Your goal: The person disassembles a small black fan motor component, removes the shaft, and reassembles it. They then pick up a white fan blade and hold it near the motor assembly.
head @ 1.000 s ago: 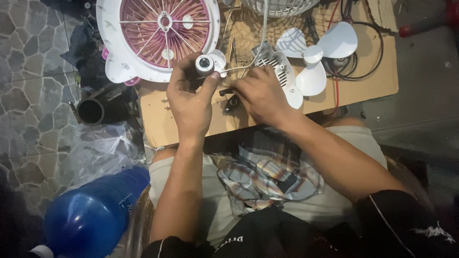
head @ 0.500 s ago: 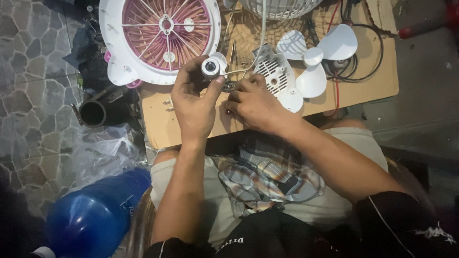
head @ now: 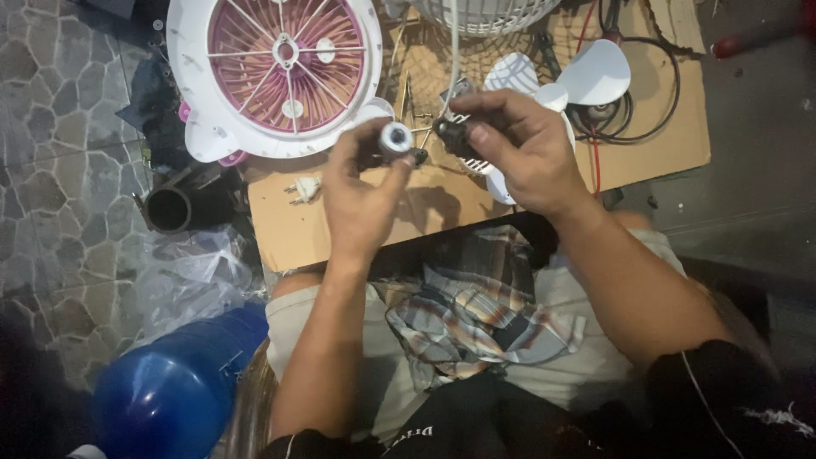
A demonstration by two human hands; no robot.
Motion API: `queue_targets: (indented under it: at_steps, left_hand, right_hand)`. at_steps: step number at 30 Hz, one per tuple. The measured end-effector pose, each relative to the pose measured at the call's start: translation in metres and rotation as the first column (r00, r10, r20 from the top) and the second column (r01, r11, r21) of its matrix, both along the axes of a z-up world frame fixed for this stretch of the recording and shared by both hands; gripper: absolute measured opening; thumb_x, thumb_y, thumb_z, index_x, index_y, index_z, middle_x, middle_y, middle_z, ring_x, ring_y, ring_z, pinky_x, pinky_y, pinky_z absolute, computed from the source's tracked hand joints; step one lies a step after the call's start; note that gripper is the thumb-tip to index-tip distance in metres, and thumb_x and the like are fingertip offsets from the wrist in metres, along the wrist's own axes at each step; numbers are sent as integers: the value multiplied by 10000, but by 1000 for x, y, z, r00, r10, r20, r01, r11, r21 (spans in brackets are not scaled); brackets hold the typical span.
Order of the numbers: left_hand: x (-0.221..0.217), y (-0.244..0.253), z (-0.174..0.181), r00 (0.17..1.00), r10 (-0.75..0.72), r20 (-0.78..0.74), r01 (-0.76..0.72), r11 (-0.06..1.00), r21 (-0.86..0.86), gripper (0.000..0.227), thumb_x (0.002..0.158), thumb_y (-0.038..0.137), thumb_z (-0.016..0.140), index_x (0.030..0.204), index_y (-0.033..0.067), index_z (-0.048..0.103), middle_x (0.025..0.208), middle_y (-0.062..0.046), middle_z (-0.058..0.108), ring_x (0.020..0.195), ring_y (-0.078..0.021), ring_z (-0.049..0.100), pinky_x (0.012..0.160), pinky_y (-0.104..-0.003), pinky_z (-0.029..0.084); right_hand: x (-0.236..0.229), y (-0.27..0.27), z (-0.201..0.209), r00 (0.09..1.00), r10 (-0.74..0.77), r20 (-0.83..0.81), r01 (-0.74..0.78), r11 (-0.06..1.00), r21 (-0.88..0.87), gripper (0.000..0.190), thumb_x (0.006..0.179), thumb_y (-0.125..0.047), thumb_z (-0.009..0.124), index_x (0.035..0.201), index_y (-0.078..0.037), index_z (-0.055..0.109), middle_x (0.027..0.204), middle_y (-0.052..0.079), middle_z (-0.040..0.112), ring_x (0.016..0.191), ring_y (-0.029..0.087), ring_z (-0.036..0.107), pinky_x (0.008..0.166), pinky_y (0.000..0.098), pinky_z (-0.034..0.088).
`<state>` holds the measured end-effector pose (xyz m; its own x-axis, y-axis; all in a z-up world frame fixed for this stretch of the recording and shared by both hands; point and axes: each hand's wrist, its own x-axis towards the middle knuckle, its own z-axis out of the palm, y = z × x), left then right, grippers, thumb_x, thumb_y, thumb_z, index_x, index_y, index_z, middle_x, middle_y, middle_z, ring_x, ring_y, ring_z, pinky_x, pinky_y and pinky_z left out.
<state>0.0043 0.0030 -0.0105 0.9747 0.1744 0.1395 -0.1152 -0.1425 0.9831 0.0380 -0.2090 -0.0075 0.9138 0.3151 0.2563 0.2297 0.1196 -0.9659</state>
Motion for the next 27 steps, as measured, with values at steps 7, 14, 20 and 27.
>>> queue_targets:
  at_steps: [7, 14, 20, 27]
  left_hand:
    - [-3, -19, 1, 993, -104, -60, 109, 989, 103, 424, 765, 28, 841, 1171, 71, 727, 1055, -118, 729, 997, -272, 725, 891, -403, 562]
    - [-2, -18, 1, 990, -121, -79, 128, 987, 96, 382, 779, 64, 830, 1147, 70, 729, 1021, -115, 715, 1003, -284, 708, 928, -426, 545]
    - [-1, -18, 7, 986, -136, -95, 146, 984, 103, 348, 787, 80, 828, 1119, 65, 726, 1000, -109, 709, 998, -282, 698, 943, -430, 539]
    - [-3, -16, -5, 985, -128, -116, 133, 990, 43, 367, 801, 100, 827, 1151, 85, 718, 1046, -102, 705, 1057, -286, 688, 1007, -484, 511]
  right_hand:
    - [-1, 1, -2, 994, -1, -110, 19, 988, 155, 297, 1021, -68, 624, 1261, 106, 646, 1047, 223, 733, 977, 231, 712, 836, 344, 612]
    - [-1, 4, 4, 992, 46, -115, -31, 991, 130, 271, 1009, -71, 633, 1243, 59, 676, 1052, 182, 739, 974, 203, 701, 818, 329, 618]
    - [0, 5, -1, 996, 42, -80, -34, 995, 98, 235, 1005, -38, 632, 1204, 76, 679, 986, 192, 725, 919, 220, 692, 797, 364, 614]
    - [-1, 6, -1, 1000, -24, -1, 24, 999, 43, 195, 1006, 17, 652, 1185, 73, 704, 1030, 179, 675, 936, 213, 671, 761, 345, 641]
